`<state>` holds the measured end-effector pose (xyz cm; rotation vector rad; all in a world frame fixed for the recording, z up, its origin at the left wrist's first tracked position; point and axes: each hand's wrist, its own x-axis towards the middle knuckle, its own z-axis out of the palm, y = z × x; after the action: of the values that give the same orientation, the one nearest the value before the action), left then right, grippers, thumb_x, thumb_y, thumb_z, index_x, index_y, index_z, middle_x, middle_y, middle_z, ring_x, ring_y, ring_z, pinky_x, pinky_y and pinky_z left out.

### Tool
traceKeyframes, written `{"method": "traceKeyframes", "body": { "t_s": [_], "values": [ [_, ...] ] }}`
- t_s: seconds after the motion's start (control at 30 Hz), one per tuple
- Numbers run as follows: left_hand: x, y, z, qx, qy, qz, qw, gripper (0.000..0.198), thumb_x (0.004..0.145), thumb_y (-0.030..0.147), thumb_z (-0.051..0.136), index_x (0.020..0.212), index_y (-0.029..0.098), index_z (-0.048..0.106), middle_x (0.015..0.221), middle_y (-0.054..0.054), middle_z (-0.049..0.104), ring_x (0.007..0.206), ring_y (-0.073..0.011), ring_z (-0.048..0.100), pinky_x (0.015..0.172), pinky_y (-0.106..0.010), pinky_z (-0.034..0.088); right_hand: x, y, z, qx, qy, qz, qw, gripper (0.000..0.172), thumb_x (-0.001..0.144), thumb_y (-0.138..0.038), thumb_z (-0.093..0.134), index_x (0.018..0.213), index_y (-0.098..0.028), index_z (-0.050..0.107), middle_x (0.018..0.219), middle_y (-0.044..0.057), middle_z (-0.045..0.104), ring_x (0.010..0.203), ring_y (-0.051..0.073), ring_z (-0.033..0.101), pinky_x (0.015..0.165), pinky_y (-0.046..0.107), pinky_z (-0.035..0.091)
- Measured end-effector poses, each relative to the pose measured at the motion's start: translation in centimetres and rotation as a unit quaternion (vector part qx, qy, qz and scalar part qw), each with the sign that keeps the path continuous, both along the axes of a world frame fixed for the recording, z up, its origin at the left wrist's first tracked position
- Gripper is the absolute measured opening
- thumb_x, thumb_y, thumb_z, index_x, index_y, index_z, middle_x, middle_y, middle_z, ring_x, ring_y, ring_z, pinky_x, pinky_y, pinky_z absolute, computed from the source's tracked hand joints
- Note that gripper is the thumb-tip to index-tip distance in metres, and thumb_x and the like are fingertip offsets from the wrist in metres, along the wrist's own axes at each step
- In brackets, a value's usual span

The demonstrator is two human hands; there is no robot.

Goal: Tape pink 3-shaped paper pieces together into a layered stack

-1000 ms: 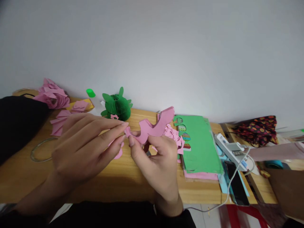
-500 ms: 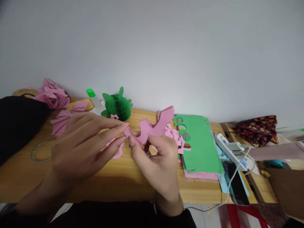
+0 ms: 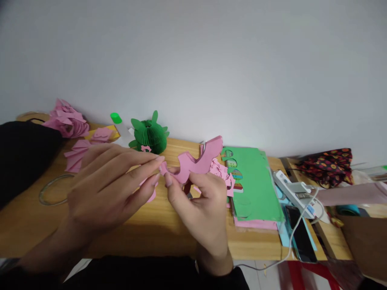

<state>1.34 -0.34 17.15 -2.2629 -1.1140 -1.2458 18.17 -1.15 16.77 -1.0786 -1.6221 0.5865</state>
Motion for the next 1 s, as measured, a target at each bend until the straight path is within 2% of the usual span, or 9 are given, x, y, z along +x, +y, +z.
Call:
{"method": "traceKeyframes", "body": {
  "t_s": [0.43,0.57,0.67,0.77,0.83,0.87,0.9,0.97,1.0],
  "values": [
    [-0.3,0.0,0.1,-0.006,0.012,-0.005,1.000,0.015,0.089,0.013,0.060,0.100,0.023,0.063,0.093,0.000,0.075,0.079,-0.0166,0.069,0.077,-0.034,0.046,0.0,-0.1,0.3,-0.005,-0.015,0.001,1.000,0.022,0.085,-0.024,0.070,0.064,-0.020,0.066,0.050,-0.005,0.054,0.045,0.008,0.047,0.044,0.023,0.039],
    [-0.1,0.1,0.1,0.007,-0.018,-0.016,1.000,0.015,0.087,0.011,0.062,0.097,0.021,0.064,0.086,0.001,0.075,0.075,-0.0151,0.068,0.075,-0.034,0.047,0.1,0.0,0.0,-0.020,-0.017,-0.006,1.000,0.023,0.085,-0.027,0.070,0.064,-0.019,0.067,0.051,-0.004,0.057,0.048,0.011,0.051,0.046,0.025,0.042],
    [-0.8,0.4,-0.3,-0.017,-0.052,-0.012,0.998,0.012,0.087,0.011,0.061,0.092,0.022,0.065,0.085,0.001,0.074,0.076,-0.0151,0.067,0.074,-0.033,0.048,0.2,0.1,-0.3,-0.037,0.006,0.004,0.999,0.016,0.085,-0.027,0.071,0.070,-0.020,0.069,0.057,-0.003,0.061,0.051,0.011,0.053,0.049,0.026,0.043],
    [-3.3,1.4,-2.1,-0.025,-0.050,0.032,0.998,0.008,0.086,0.014,0.063,0.088,0.020,0.067,0.083,-0.002,0.075,0.077,-0.0182,0.068,0.074,-0.034,0.046,0.5,0.2,-0.3,-0.054,0.025,0.010,0.998,0.012,0.085,-0.026,0.071,0.074,-0.021,0.070,0.061,-0.003,0.063,0.052,0.011,0.053,0.050,0.025,0.043],
    [-5.8,2.4,-4.2,-0.078,-0.034,0.061,0.995,0.011,0.088,0.020,0.059,0.084,0.021,0.069,0.081,-0.002,0.075,0.077,-0.0199,0.068,0.073,-0.034,0.045,0.8,0.3,-0.3,-0.062,0.030,0.007,0.998,0.012,0.085,-0.026,0.071,0.074,-0.021,0.069,0.062,-0.003,0.064,0.054,0.011,0.054,0.051,0.025,0.043],
    [-7.2,2.9,-5.4,-0.140,-0.036,0.077,0.987,0.016,0.088,0.024,0.056,0.080,0.022,0.070,0.080,-0.003,0.075,0.077,-0.0206,0.068,0.073,-0.034,0.045,0.8,0.4,-0.4,-0.066,0.032,0.004,0.997,0.012,0.085,-0.026,0.071,0.075,-0.020,0.069,0.063,-0.002,0.064,0.055,0.011,0.054,0.050,0.025,0.043],
    [-8.5,3.4,-6.6,-0.223,-0.047,0.090,0.970,0.019,0.087,0.028,0.055,0.077,0.021,0.070,0.080,-0.004,0.075,0.076,-0.0211,0.068,0.072,-0.033,0.045,0.9,0.5,-0.5,-0.070,0.033,0.001,0.997,0.011,0.085,-0.026,0.071,0.076,-0.020,0.069,0.064,-0.002,0.064,0.055,0.011,0.055,0.050,0.025,0.043],
    [-10.7,4.2,-8.8,-0.395,-0.099,0.144,0.902,0.019,0.081,0.032,0.058,0.076,0.019,0.071,0.082,-0.007,0.075,0.077,-0.0225,0.067,0.072,-0.032,0.046,0.8,0.7,-0.6,-0.078,0.032,-0.002,0.996,0.010,0.084,-0.028,0.072,0.078,-0.019,0.070,0.062,-0.002,0.063,0.053,0.011,0.054,0.048,0.025,0.042],
    [-11.6,4.6,-9.8,-0.415,-0.109,0.160,0.889,0.020,0.079,0.033,0.059,0.075,0.018,0.070,0.081,-0.008,0.075,0.075,-0.0232,0.067,0.069,-0.032,0.046,0.7,0.9,-0.7,-0.083,0.029,-0.001,0.996,0.011,0.084,-0.028,0.072,0.078,-0.019,0.070,0.061,-0.002,0.062,0.052,0.011,0.054,0.047,0.025,0.041]
  ]
}}
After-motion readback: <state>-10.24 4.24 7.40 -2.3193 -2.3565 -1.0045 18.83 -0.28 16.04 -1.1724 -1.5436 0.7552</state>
